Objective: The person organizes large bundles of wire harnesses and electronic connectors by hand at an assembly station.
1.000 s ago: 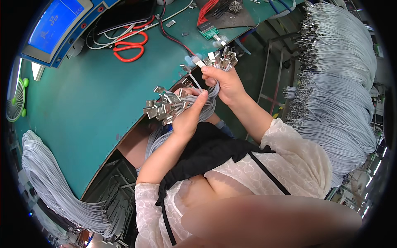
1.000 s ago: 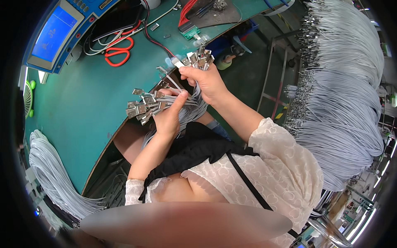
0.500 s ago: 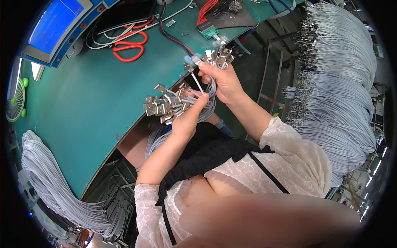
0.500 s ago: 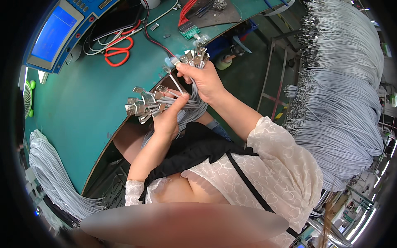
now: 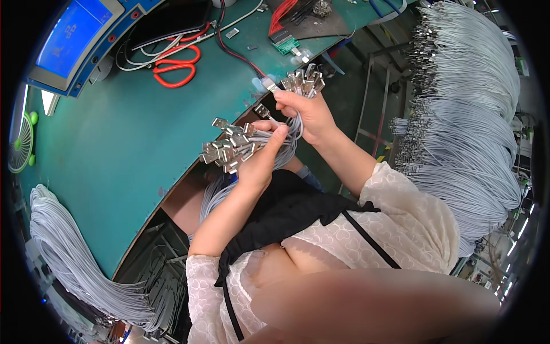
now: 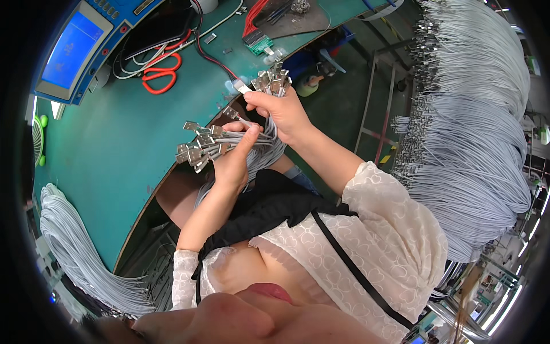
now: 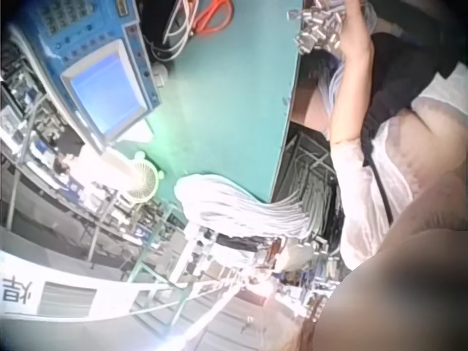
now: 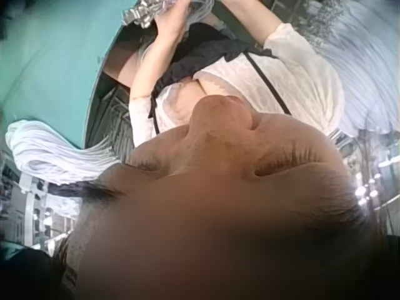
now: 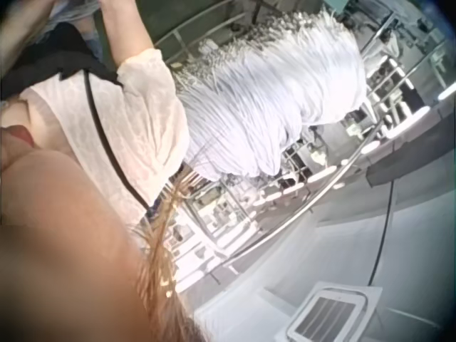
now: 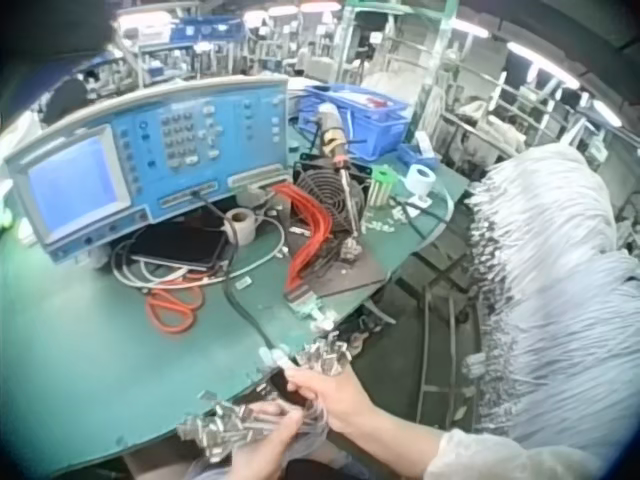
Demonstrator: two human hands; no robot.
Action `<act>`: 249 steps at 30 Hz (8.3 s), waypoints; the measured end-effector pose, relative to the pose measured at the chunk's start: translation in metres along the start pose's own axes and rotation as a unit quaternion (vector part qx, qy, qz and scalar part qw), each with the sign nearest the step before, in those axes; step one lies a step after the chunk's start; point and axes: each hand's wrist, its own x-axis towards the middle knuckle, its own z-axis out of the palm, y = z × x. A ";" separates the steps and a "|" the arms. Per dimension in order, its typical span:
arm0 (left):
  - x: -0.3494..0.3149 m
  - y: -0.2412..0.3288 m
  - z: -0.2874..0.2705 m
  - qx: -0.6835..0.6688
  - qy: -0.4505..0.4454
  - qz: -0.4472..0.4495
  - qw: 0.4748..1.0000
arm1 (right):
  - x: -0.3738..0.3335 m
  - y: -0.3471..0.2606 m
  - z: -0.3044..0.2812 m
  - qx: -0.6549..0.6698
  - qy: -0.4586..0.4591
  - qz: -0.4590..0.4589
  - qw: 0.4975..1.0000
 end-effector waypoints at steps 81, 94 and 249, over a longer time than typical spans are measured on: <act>0.004 0.010 0.007 0.016 0.073 0.019 0.997 | 0.000 0.001 0.004 0.014 0.016 -0.018 1.000; 0.000 0.001 0.001 0.036 0.041 0.035 0.998 | -0.025 -0.001 0.013 -0.053 -0.023 -0.012 0.998; -0.015 0.015 0.009 -0.012 0.045 0.005 0.999 | -0.013 -0.007 0.007 -0.002 -0.017 0.017 1.000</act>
